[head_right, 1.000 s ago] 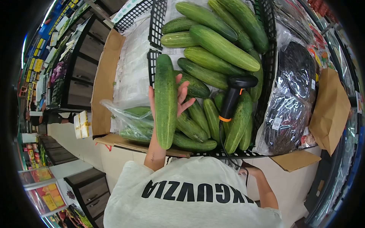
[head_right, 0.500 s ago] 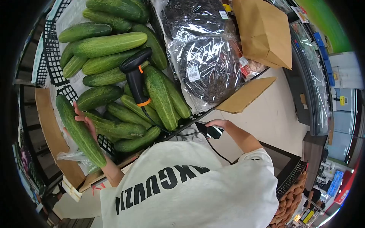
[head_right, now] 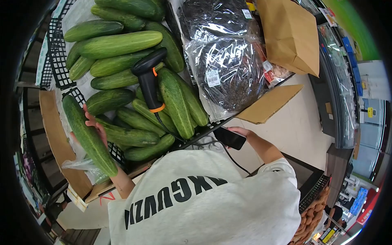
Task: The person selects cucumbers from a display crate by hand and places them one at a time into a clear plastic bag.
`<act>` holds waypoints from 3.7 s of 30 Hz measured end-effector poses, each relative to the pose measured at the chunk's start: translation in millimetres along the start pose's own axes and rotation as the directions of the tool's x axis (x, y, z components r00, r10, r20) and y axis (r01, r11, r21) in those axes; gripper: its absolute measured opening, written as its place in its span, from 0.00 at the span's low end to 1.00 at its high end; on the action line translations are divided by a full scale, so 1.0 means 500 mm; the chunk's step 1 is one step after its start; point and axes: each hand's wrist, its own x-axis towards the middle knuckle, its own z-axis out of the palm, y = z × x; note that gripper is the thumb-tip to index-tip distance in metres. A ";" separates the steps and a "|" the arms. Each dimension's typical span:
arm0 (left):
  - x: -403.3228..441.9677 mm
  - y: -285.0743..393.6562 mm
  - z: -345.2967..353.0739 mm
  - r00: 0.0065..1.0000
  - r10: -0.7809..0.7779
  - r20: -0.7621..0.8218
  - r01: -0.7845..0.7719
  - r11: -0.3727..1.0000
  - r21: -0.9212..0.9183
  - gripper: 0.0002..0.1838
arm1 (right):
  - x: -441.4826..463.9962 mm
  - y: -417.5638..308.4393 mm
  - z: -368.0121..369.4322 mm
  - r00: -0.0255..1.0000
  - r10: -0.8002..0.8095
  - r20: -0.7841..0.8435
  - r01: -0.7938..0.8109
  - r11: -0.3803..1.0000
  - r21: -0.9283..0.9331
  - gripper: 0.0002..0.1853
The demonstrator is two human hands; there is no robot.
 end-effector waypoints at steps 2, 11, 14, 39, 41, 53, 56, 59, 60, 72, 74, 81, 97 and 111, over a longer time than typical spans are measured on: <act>0.000 -0.002 0.002 1.000 0.010 -0.001 -0.010 1.000 -0.014 0.43 | 0.009 0.004 -0.012 0.996 0.085 -0.004 -0.084 0.992 0.096 0.26; -0.014 -0.005 0.011 0.989 0.146 -0.021 -0.146 0.989 -0.011 0.41 | 0.011 0.028 -0.055 0.998 0.062 0.003 -0.062 0.993 -0.101 0.23; -0.024 -0.006 0.001 0.990 0.141 -0.009 -0.142 0.990 -0.028 0.42 | 0.009 0.028 -0.059 0.999 0.028 0.015 -0.026 0.992 -0.121 0.23; -0.031 -0.006 0.002 0.997 0.078 -0.028 -0.078 0.997 -0.023 0.43 | 0.003 0.028 -0.030 0.998 -0.067 0.008 0.065 0.986 0.155 0.30; -0.031 -0.006 0.003 0.996 0.074 -0.041 -0.074 0.997 -0.017 0.43 | 0.015 0.043 -0.080 0.986 -0.165 -0.006 0.165 0.985 0.038 0.29; -0.049 -0.010 -0.002 0.999 0.034 -0.009 -0.035 0.999 -0.040 0.42 | -0.015 0.020 0.009 0.977 -0.210 0.040 0.204 0.970 0.132 0.28; -0.046 -0.014 -0.002 0.999 0.048 -0.025 -0.049 0.998 -0.028 0.42 | -0.018 0.038 -0.022 0.987 -0.162 0.019 0.156 0.972 0.174 0.27; -0.046 -0.010 -0.006 0.995 0.087 -0.053 -0.086 0.996 0.018 0.42 | 0.001 0.029 -0.041 0.995 -0.093 0.043 0.084 0.979 0.186 0.26; -0.046 -0.009 -0.005 0.992 0.102 -0.067 -0.100 0.994 0.032 0.42 | 0.003 0.026 -0.036 0.998 -0.058 -0.015 0.060 0.983 0.175 0.25; -0.083 0.004 0.077 0.770 0.364 -0.524 -0.025 0.838 0.545 0.29 | 0.034 -0.056 0.068 0.947 0.220 -0.233 -0.309 0.434 -0.846 0.19; -0.093 0.020 0.096 0.702 0.398 -0.590 -0.058 0.858 0.510 0.27 | 0.032 -0.098 0.141 0.895 0.336 -0.294 -0.398 0.303 -0.866 0.21; -0.150 0.111 0.112 0.543 0.444 -0.713 -0.091 0.875 0.476 0.23 | 0.077 -0.106 0.156 0.865 0.398 -0.305 -0.443 0.322 -0.836 0.20; -0.031 0.322 0.097 0.181 -0.425 -0.887 0.692 -0.586 0.421 0.34 | 0.149 -0.040 0.212 0.868 0.387 -0.310 -0.467 0.427 -0.774 0.19; -0.146 0.367 0.082 -0.118 -0.126 -0.985 0.871 -0.489 -0.042 0.43 | 0.212 0.043 0.179 0.974 -0.033 -0.226 -0.208 0.278 -0.938 0.22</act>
